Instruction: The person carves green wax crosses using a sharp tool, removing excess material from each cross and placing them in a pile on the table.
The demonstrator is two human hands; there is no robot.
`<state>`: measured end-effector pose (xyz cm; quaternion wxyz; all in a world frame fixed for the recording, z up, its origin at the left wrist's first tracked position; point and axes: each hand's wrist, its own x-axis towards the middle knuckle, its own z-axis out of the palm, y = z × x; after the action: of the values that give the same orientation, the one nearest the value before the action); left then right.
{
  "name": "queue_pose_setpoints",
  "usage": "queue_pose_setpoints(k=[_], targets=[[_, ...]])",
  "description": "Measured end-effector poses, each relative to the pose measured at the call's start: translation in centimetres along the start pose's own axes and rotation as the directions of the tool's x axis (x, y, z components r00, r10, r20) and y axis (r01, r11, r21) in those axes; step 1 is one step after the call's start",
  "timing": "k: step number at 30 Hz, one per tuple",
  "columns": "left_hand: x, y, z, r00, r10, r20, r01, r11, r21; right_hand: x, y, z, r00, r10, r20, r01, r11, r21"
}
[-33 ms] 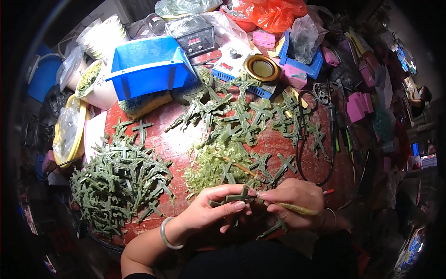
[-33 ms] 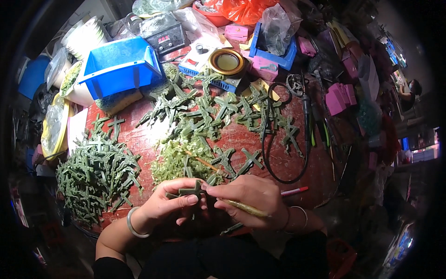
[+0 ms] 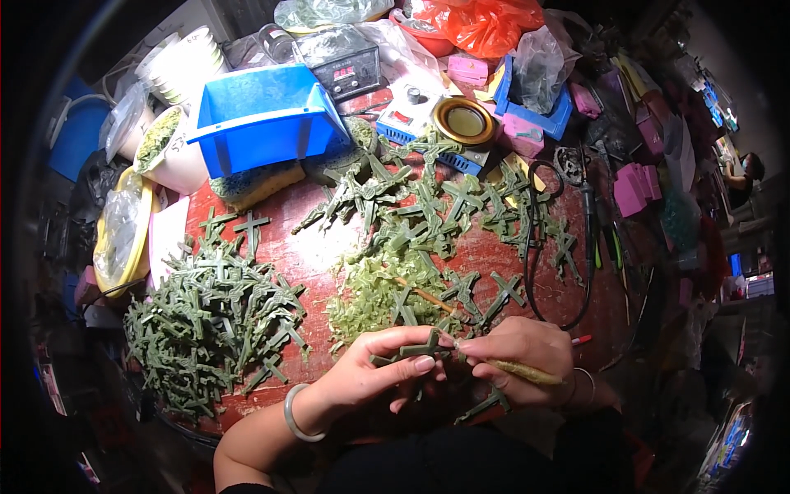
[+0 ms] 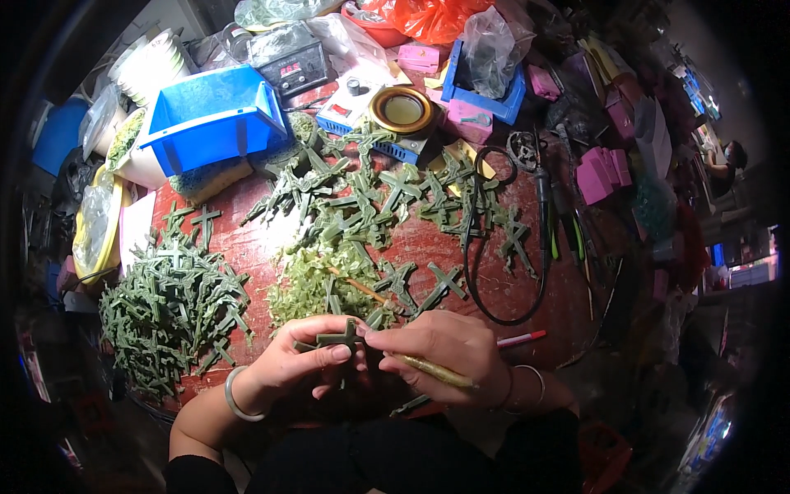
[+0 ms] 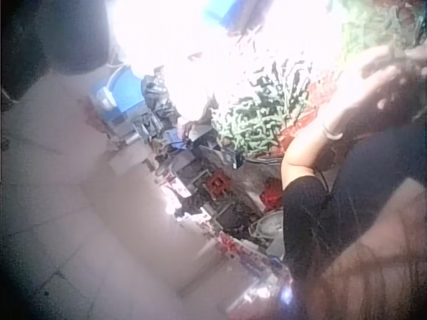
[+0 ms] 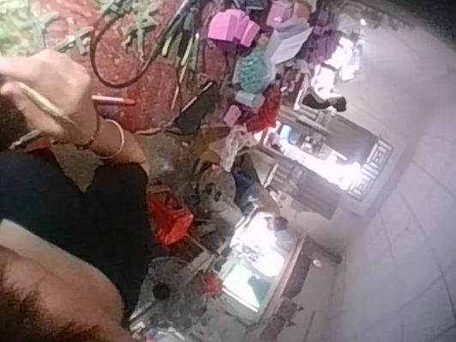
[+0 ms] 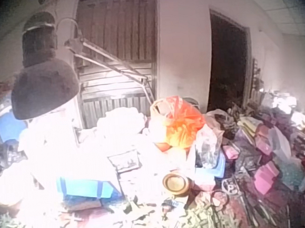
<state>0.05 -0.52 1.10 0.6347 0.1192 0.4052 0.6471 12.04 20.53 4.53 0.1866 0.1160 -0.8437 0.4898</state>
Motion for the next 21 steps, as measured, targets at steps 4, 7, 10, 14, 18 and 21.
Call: queue_pose_setpoints(k=[4,7,10,14,18,21], targets=[[-0.01,-0.08,-0.09,1.0,0.008,-0.005,-0.008,1.0,0.004,0.07,-0.22,-0.37,0.998,0.028,0.059,-0.036,0.99,0.137],[0.11,0.15,0.02,1.0,-0.007,-0.017,0.007,0.999,-0.04,-0.26,-0.18,-0.47,0.997,0.046,0.066,-0.056,0.986,0.158],[0.13,-0.09,-0.21,1.0,0.007,-0.015,-0.007,1.0,0.001,-0.22,-0.03,-0.09,0.999,0.031,0.023,-0.033,0.996,0.079],[0.11,-0.15,0.0,1.0,0.006,-0.023,-0.006,1.0,0.017,-0.03,-0.26,-0.18,0.997,0.019,0.078,-0.021,0.999,0.032],[0.04,-0.07,-0.01,0.999,0.0,-0.047,0.0,1.0,0.001,-0.15,-0.1,-0.13,0.995,0.005,0.103,-0.007,1.0,0.019],[0.11,0.0,0.02,1.0,0.001,-0.022,-0.001,1.0,0.001,-0.27,-0.16,-0.06,1.0,0.028,0.015,-0.028,1.0,0.003]])
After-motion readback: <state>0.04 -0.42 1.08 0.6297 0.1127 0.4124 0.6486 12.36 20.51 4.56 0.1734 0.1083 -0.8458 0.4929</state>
